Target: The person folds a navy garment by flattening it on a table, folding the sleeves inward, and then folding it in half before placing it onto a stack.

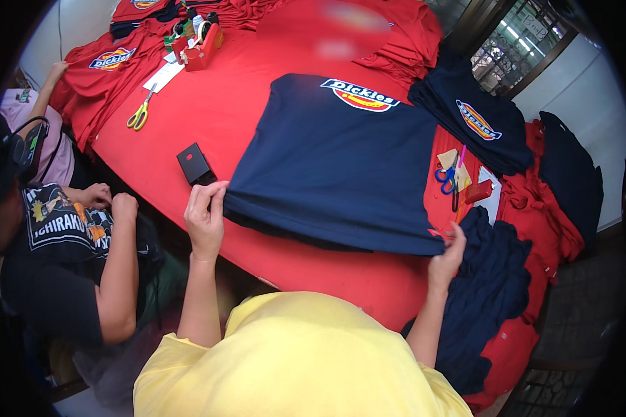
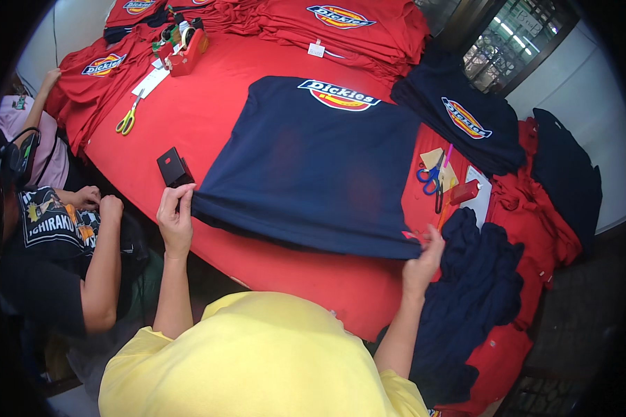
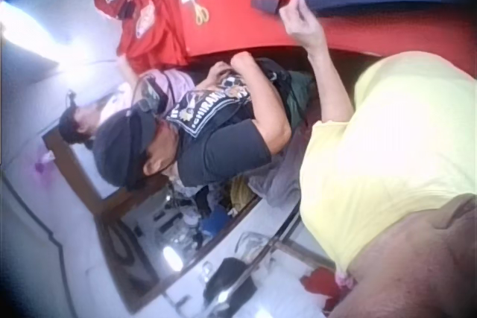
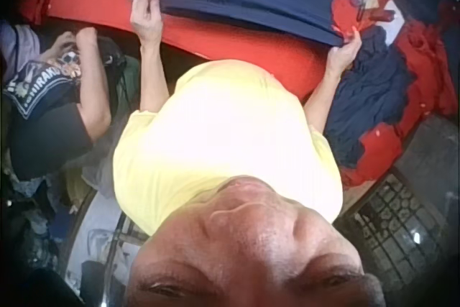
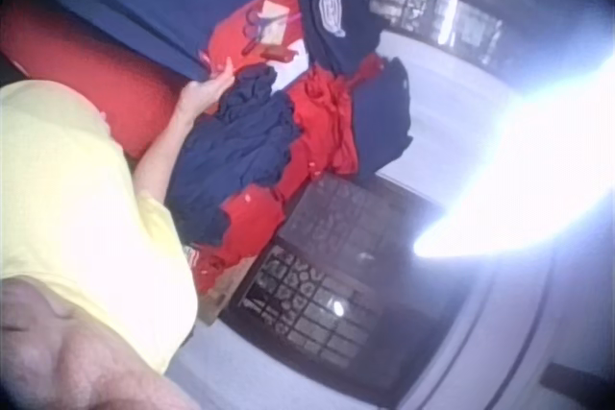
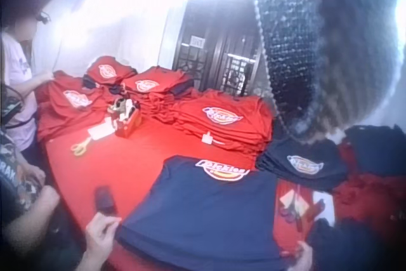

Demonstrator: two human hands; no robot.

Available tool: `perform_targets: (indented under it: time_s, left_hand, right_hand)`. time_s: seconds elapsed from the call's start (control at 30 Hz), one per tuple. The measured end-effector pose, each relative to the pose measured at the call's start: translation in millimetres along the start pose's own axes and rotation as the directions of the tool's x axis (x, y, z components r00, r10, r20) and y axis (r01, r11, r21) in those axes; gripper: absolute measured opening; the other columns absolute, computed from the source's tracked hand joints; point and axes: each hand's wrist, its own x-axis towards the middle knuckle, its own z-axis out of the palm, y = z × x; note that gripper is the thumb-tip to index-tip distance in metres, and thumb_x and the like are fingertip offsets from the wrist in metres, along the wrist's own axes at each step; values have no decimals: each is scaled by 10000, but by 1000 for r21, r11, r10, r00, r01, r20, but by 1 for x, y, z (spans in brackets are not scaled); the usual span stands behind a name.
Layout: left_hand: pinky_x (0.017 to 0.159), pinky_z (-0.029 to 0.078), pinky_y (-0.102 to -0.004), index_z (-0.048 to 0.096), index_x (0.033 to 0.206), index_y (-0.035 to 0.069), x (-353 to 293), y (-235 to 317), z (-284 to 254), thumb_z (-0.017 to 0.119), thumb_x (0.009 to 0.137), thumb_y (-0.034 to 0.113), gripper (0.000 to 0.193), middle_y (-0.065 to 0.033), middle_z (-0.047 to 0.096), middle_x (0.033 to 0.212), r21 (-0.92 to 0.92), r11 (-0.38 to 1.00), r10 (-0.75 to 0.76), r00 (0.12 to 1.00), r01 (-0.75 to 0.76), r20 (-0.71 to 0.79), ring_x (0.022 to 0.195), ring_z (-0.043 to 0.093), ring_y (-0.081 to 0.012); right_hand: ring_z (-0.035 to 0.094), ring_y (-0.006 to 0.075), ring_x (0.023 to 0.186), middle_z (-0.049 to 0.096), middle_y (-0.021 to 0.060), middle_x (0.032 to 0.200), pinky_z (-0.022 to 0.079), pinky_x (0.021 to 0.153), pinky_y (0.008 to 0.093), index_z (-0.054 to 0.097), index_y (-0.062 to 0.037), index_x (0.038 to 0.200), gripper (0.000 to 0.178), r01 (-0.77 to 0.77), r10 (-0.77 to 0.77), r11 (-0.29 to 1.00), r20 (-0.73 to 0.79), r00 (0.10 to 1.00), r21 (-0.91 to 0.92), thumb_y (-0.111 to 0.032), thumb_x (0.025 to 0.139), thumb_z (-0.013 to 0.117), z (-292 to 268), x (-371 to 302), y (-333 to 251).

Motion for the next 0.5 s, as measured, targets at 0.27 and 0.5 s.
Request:
perform_targets:
  time_s: [0.27, 0.5]
  left_hand:
    - [717, 464, -389, 606, 1147, 28, -38, -10, 9, 794, 705, 164, 499, -121, 539, 888, 198, 967, 83, 935, -159, 345, 798, 546, -279]
    - [813, 452, -384, 586, 1206, 61, -55, -20, 7, 630, 783, 0, 429, -116, 565, 991, 288, 956, -168, 908, 55, 383, 878, 562, -278]
  right_hand:
    - [604, 214, 950, 610, 117, 969, 463, 846, 293, 563, 11, 1131, 324, -408, 394, 869, 105, 913, 281, 27, 807, 573, -1, -33, 44]
    - [589, 381, 995, 623, 191, 1029, 452, 895, 409, 602, -4, 1094, 376, -235, 243, 964, 60, 968, -123, 83, 754, 465, 13, -42, 47]
